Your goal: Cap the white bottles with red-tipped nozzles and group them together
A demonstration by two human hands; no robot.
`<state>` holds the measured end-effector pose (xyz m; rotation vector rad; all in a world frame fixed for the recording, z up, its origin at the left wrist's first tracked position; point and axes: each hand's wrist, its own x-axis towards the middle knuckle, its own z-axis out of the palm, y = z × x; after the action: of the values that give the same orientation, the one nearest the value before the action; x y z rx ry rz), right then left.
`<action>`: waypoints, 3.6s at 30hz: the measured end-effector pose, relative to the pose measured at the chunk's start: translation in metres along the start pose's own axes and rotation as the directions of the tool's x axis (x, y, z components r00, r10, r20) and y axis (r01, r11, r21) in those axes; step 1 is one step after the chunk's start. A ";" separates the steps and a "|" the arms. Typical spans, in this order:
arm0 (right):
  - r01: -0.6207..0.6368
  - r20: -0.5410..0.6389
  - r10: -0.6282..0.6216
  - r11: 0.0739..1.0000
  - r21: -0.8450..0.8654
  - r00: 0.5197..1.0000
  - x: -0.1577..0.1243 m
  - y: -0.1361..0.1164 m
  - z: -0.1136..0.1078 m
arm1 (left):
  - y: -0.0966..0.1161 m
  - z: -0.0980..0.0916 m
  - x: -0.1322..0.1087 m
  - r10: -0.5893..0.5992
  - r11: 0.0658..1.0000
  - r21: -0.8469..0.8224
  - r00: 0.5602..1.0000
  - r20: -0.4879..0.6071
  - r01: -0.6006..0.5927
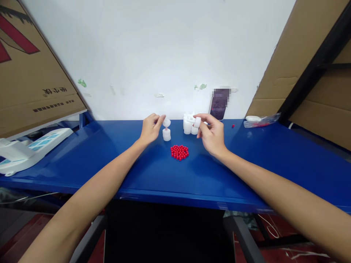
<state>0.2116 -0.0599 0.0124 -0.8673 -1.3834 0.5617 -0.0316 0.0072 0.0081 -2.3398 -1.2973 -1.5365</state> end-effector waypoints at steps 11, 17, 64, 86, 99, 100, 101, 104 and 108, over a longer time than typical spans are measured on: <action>0.016 0.101 -0.008 0.997 -0.079 0.995 -0.005 -0.005 0.002 | 0.001 0.002 -0.002 0.007 1.000 0.006 0.999 0.043 -0.008; 0.051 0.139 -0.028 0.984 -0.169 0.990 -0.003 0.001 0.002 | 0.003 0.001 -0.003 -0.022 0.999 0.035 0.999 0.050 0.020; 0.073 0.388 0.095 0.915 -0.396 0.917 0.006 0.012 -0.003 | 0.008 0.012 -0.006 -0.173 0.965 -0.038 0.739 0.651 0.259; 0.080 0.421 0.097 0.920 -0.384 0.902 0.004 0.007 -0.003 | 0.001 0.016 -0.006 -0.147 0.989 0.068 0.845 0.514 0.130; 0.091 0.441 0.101 0.915 -0.393 0.892 0.003 0.007 -0.004 | -0.007 0.006 -0.008 -0.128 0.974 -0.095 0.849 0.512 0.204; 0.088 0.442 0.101 0.917 -0.389 0.891 0.003 0.007 -0.004 | -0.008 0.005 -0.007 -0.128 0.971 -0.111 0.857 0.500 0.210; 0.084 0.440 0.102 0.920 -0.384 0.892 0.004 0.007 -0.004 | -0.008 0.004 -0.007 -0.133 0.969 -0.120 0.863 0.487 0.217; 0.056 0.429 0.118 0.926 -0.373 0.896 0.004 0.007 -0.004 | -0.010 0.003 -0.005 -0.148 0.963 -0.142 0.890 0.431 0.229; 0.045 0.430 0.131 0.925 -0.376 0.893 0.005 0.006 -0.003 | -0.012 0.002 -0.002 -0.157 0.951 -0.222 0.956 0.247 0.214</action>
<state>0.2164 -0.0536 0.0109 -1.1265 -1.9449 0.5601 -0.0386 0.0149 0.0012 -2.6838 -1.4938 -1.6051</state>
